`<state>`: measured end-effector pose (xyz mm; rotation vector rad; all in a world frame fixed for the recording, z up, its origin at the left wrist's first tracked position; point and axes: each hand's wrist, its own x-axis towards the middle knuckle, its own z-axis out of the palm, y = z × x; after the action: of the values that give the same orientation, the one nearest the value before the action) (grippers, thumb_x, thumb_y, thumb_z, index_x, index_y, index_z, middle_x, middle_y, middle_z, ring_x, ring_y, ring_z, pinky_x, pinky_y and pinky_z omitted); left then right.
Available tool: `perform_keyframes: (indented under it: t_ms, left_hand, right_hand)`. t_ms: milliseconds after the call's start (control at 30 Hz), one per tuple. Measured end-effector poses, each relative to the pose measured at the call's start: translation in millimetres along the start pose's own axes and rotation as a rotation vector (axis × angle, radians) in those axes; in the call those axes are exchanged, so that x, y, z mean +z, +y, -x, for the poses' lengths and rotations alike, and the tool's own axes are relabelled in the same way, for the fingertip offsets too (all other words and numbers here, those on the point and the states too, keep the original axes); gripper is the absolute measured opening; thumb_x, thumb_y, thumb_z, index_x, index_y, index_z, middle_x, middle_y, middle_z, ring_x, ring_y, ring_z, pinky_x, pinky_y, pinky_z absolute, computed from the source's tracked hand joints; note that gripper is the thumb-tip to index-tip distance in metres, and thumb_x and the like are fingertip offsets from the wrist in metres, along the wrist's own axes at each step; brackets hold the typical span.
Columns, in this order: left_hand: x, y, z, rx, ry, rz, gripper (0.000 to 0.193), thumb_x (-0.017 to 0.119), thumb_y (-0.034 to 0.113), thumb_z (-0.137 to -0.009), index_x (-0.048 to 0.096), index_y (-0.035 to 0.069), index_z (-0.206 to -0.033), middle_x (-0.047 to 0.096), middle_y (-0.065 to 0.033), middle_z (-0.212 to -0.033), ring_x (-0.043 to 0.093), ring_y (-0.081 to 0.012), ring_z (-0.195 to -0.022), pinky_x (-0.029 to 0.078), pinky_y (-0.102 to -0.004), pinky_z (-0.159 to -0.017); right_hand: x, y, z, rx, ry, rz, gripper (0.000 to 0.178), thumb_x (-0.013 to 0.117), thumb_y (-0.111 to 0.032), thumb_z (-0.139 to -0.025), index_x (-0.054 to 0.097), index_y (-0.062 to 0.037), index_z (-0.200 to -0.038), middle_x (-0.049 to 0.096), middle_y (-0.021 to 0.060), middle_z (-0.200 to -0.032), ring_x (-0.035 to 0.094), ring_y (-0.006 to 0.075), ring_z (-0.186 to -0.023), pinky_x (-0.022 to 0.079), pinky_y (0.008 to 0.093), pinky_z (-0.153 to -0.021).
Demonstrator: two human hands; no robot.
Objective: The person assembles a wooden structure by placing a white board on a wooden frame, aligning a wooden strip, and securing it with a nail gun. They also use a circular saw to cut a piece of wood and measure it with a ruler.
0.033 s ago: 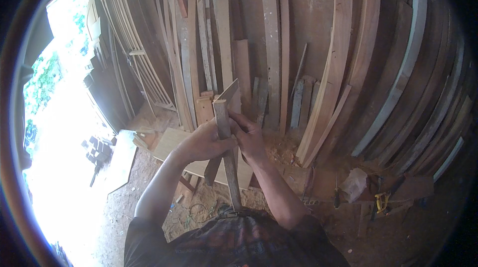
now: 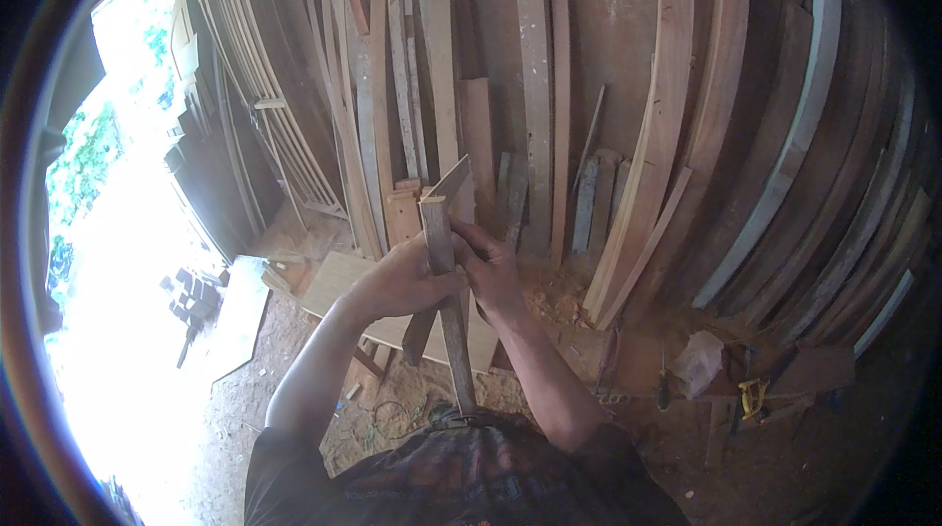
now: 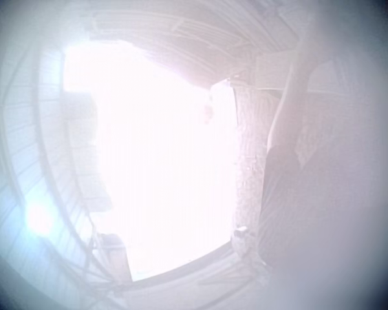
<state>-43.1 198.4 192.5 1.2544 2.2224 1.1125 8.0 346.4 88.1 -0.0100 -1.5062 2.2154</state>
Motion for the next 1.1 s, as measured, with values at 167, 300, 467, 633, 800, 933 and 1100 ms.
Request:
perform_keyframes:
  t_ms: [167, 300, 467, 633, 800, 933, 1100]
  left_hand:
    - [-1.2, 1.6, 2.9, -0.032, -0.052, -0.020, 0.039, 0.070, 0.021, -0.090, 0.060, 0.004, -0.124, 0.070, -0.0155, -0.103, 0.070, -0.0255, -0.099, 0.056, -0.0398, -0.086]
    - [-0.1, -0.1, 4.9, -0.020, -0.047, -0.027, 0.039, 0.070, 0.021, -0.090, 0.060, 0.004, -0.123, 0.070, -0.0153, -0.103, 0.070, -0.0246, -0.100, 0.056, -0.0397, -0.086]
    - [4.1, -1.4, 8.9, 0.015, -0.001, 0.017, 0.040, 0.068, 0.019, -0.085, 0.063, -0.001, -0.119, 0.072, -0.0227, -0.101, 0.072, -0.0366, -0.099, 0.055, -0.0449, -0.085]
    - [5.0, -3.5, 9.9, 0.006, -0.026, 0.028, 0.039, 0.069, 0.019, -0.084, 0.064, 0.000, -0.118, 0.072, -0.0219, -0.102, 0.072, -0.0366, -0.099, 0.056, -0.0445, -0.086]
    - [6.0, -6.6, 12.2, 0.033, -0.055, 0.029, 0.035, 0.070, 0.017, -0.091, 0.060, 0.001, -0.120, 0.068, -0.0111, -0.097, 0.070, -0.0195, -0.091, 0.057, -0.0365, -0.081]
    - [7.6, -5.5, 16.1, 0.000, 0.000, 0.063, 0.036, 0.069, 0.019, -0.086, 0.065, 0.002, -0.117, 0.072, -0.0202, -0.100, 0.072, -0.0344, -0.098, 0.056, -0.0434, -0.085]
    - [6.7, -5.4, 17.8, -0.019, -0.047, 0.003, 0.040, 0.071, 0.018, -0.091, 0.058, 0.003, -0.125, 0.067, -0.0117, -0.098, 0.069, -0.0216, -0.097, 0.056, -0.0384, -0.086]
  right_hand:
    - [0.3, 0.8, 2.4, 0.001, 0.001, -0.006, 0.038, 0.065, -0.017, -0.105, 0.065, -0.0011, -0.138, 0.070, 0.0088, -0.130, 0.064, 0.0152, -0.118, 0.049, 0.0318, -0.102]
    - [-0.1, 1.9, 4.9, 0.005, 0.006, -0.003, 0.037, 0.065, -0.017, -0.104, 0.065, -0.0014, -0.138, 0.070, 0.0086, -0.129, 0.064, 0.0151, -0.117, 0.049, 0.0315, -0.102]
    - [1.1, 2.1, 9.1, 0.005, 0.023, -0.006, 0.035, 0.065, -0.015, -0.104, 0.066, -0.0010, -0.137, 0.070, 0.0091, -0.129, 0.064, 0.0155, -0.117, 0.050, 0.0317, -0.102]
    - [2.8, 1.8, 13.6, 0.000, 0.036, -0.015, 0.035, 0.065, -0.014, -0.104, 0.066, -0.0006, -0.137, 0.069, 0.0092, -0.128, 0.064, 0.0161, -0.117, 0.050, 0.0313, -0.102]
    - [5.4, 0.0, 17.1, -0.003, 0.024, -0.013, 0.036, 0.066, -0.015, -0.104, 0.066, -0.0008, -0.137, 0.068, 0.0103, -0.130, 0.064, 0.0164, -0.117, 0.051, 0.0314, -0.101]
    - [8.7, -3.5, 18.7, 0.029, 0.029, -0.038, 0.036, 0.065, -0.015, -0.104, 0.065, -0.0007, -0.138, 0.069, 0.0116, -0.130, 0.065, 0.0165, -0.116, 0.051, 0.0319, -0.102]
    - [8.2, -1.1, 20.7, 0.013, -0.007, -0.072, 0.037, 0.065, -0.014, -0.104, 0.064, -0.0008, -0.139, 0.070, 0.0119, -0.129, 0.064, 0.0170, -0.118, 0.052, 0.0317, -0.101]
